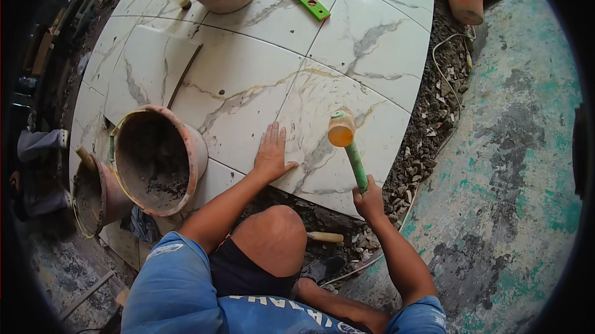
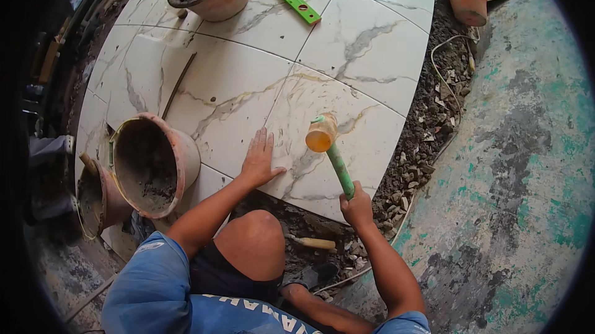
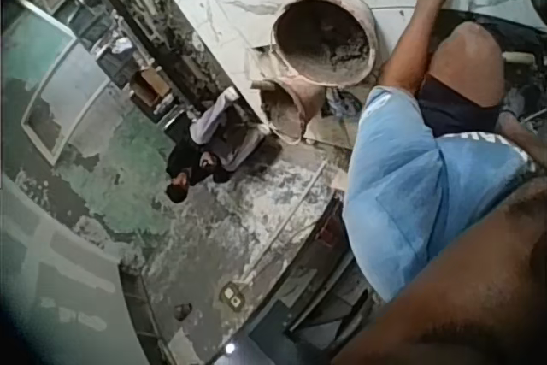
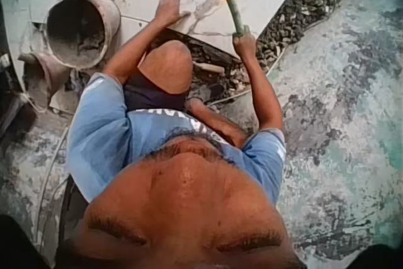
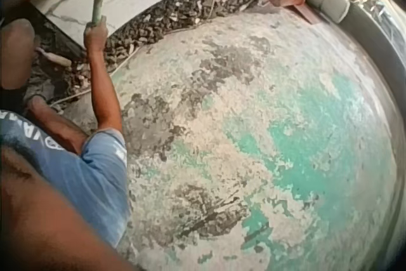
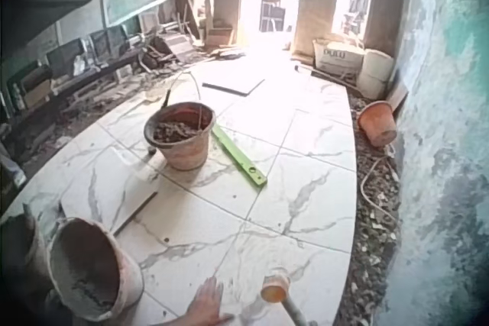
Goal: Applying mortar and laying tiles on a floor, then leveling them with a mallet and level.
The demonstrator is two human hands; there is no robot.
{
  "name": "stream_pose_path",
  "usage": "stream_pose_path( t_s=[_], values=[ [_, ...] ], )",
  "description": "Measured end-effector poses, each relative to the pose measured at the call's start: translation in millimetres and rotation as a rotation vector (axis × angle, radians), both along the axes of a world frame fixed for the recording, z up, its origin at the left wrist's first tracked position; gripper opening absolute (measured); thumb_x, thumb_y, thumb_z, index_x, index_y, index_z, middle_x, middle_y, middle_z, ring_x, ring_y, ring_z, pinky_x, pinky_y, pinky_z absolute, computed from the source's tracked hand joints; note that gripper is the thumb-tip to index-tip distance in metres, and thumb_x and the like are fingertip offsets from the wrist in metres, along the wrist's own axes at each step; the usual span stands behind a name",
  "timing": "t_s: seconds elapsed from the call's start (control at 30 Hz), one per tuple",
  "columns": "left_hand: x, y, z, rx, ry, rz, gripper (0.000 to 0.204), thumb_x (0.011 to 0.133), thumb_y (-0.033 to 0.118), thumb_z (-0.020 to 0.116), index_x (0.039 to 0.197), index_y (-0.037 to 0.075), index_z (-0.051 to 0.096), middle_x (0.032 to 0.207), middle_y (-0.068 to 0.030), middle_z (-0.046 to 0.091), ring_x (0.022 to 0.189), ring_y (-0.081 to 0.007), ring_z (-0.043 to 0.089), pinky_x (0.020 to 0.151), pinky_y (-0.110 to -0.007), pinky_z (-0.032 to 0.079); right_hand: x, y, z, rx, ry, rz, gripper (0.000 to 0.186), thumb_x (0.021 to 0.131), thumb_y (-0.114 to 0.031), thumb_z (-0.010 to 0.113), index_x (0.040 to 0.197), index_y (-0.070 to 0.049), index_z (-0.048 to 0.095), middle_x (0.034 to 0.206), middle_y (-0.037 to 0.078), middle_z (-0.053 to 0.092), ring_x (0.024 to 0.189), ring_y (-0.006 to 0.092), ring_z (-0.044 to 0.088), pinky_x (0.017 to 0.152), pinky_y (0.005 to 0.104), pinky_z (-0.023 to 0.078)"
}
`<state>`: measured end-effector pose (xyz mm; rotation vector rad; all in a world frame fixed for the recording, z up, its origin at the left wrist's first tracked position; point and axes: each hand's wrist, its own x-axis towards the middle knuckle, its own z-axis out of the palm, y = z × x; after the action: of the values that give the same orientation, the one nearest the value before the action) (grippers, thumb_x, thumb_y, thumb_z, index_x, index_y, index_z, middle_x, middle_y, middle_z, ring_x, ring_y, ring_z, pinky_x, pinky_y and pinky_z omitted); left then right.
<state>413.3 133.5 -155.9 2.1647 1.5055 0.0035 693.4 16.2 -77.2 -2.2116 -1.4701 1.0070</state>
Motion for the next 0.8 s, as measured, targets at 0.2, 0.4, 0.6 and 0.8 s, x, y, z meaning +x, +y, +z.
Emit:
stream_pose_path(
  t_s=[0.2, 0.4, 0.6, 0.8],
  values=[
    [-57.5, -31.8, 9.1, -0.025, -0.042, -0.238, 0.106, 0.064, 0.034, 0.085, 0.146, -0.002, 0.029, 0.154, -0.0244, 0.023, 0.143, -0.0378, 0.023, 0.117, -0.047, 0.02, -8.5, 12.7, 12.4, -0.043, -0.092, 0.26, 0.023, 0.082, -0.013, 0.061, 0.101, -0.002, 0.052, 0.072, 0.027, 0.062, 0.072, 0.0477, 0.061, 0.064, 0.0514, 0.049],
    [-68.3, -30.7, 7.6, 0.053, -0.108, -0.301, 0.103, 0.061, 0.031, 0.086, 0.143, 0.0, 0.035, 0.152, -0.0235, 0.028, 0.142, -0.0372, 0.027, 0.117, -0.045, 0.023, -32.9, 63.0, 0.0, 0.027, -0.049, 0.197, 0.023, 0.082, -0.012, 0.061, 0.099, -0.001, 0.052, 0.071, 0.027, 0.061, 0.072, 0.047, 0.062, 0.063, 0.0489, 0.048],
    [-67.1, -32.2, 5.7, 0.078, -0.082, -0.329, 0.101, 0.061, 0.034, 0.086, 0.142, -0.001, 0.037, 0.151, -0.024, 0.03, 0.141, -0.037, 0.029, 0.116, -0.044, 0.024, -43.4, 103.6, -0.7, 0.138, -0.059, 0.213, 0.024, 0.081, -0.013, 0.061, 0.097, 0.002, 0.051, 0.073, 0.026, 0.061, 0.072, 0.0459, 0.062, 0.064, 0.0464, 0.048],
    [-63.5, -28.8, 16.1, 0.069, 0.012, -0.38, 0.101, 0.063, 0.038, 0.085, 0.142, -0.003, 0.037, 0.151, -0.0256, 0.03, 0.14, -0.037, 0.031, 0.116, -0.043, 0.024, -64.4, 134.2, -29.9, 0.12, 0.176, -0.085, 0.025, 0.08, -0.014, 0.058, 0.1, 0.001, 0.051, 0.067, 0.016, 0.058, 0.057, 0.0293, 0.06, 0.056, 0.0407, 0.049]
  ],
)
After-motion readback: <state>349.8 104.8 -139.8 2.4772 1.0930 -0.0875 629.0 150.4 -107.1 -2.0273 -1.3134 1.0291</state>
